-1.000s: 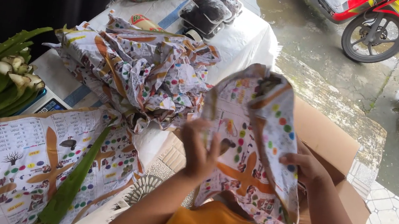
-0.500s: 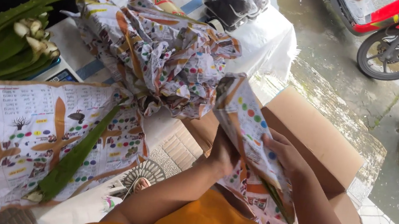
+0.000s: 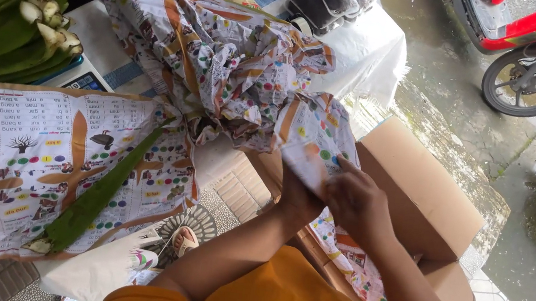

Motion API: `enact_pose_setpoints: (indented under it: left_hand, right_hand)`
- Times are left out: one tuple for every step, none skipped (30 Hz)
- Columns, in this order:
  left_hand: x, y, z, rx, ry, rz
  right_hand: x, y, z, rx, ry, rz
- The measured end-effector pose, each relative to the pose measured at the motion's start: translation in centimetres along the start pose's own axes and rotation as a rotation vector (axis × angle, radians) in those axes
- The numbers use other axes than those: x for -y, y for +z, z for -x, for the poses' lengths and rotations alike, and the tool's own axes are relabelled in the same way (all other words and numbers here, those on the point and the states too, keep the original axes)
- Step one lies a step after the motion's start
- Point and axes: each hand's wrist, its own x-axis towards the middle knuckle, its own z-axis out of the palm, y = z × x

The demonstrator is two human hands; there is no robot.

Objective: Wrapping aloe vera leaves in paper and packing them into a cardboard box for shipping

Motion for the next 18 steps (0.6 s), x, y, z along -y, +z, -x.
enact_pose_setpoints:
  left_hand:
    - [0.0, 0.0, 0.0, -0.002, -0.003, 0.001]
    - [0.0, 0.0, 0.0, -0.003, -0.017, 0.037]
    - [0.0, 0.0, 0.0, -0.002, -0.031, 0.072]
    - [0.0, -0.3, 0.1, -0.003, -0.033, 0.073]
    - [-0.1, -0.5, 0.1, 0.001, -0.046, 0.107]
    - [-0.1, -0.8, 0.2, 0.005, -0.059, 0.141]
    - [-0.1, -1.0, 0.2, 0.007, -0.061, 0.141]
    - [-0.1, -1.2, 0.2, 0.011, -0.074, 0.174]
    - [-0.1, -1.5, 0.3, 0.013, -0.089, 0.208]
    - [-0.1, -1.4, 0.3, 0.013, -0.092, 0.207]
    - [-0.1, -1.3, 0.4, 0.015, -0.108, 0.239]
    - [0.0, -1.3, 0.4, 0.016, -0.123, 0.271]
    - [0.0, -1.3, 0.4, 0.018, -0.126, 0.268]
    - [0.0, -1.3, 0.5, 0.021, -0.142, 0.299]
    - [0.0, -1.2, 0.5, 0.025, -0.157, 0.331]
    - [0.0, -1.2, 0.5, 0.029, -0.16, 0.329]
    - [0.0, -1.3, 0.5, 0.032, -0.175, 0.36]
    - [0.0, -1.4, 0.5, 0.035, -0.19, 0.392]
  right_hand:
    - [-1.0, -0.6, 0.2, 0.004, 0.001, 0.0]
    - [-2.0, -1.2, 0.4, -0.027, 0.294, -0.189]
    - [-3.1, -1.8, 0.5, -0.059, 0.588, -0.378]
    - [1.4, -3.2, -1.0, -0.057, 0.59, -0.377]
    - [5.9, -4.6, -2.6, -0.203, 0.627, -0.675]
    - [10.3, -6.1, -4.2, -0.352, 0.653, -0.972]
    - [7.0, -6.2, -3.8, -0.354, 0.655, -0.972]
    - [3.7, -6.3, -3.4, -0.31, 0.619, -0.909]
    - [0.4, -6.4, -3.0, -0.265, 0.584, -0.847]
    - [0.2, -6.6, -3.1, -0.266, 0.587, -0.847]
    - [0.1, -6.6, -3.1, -0.288, 0.574, -0.768]
    - [0.0, -6.7, -3.2, -0.31, 0.56, -0.689]
    - [-0.6, -6.4, -3.1, -0.312, 0.564, -0.69]
    - [-1.2, -6.2, -2.9, -0.353, 0.558, -0.687]
    - [-1.9, -6.1, -2.8, -0.394, 0.55, -0.682]
    - [-2.3, -6.3, -2.7, -0.399, 0.553, -0.682]
    - [-2.8, -6.5, -2.6, -0.455, 0.55, -0.702]
    - [-3.2, -6.7, -2.5, -0.511, 0.547, -0.722]
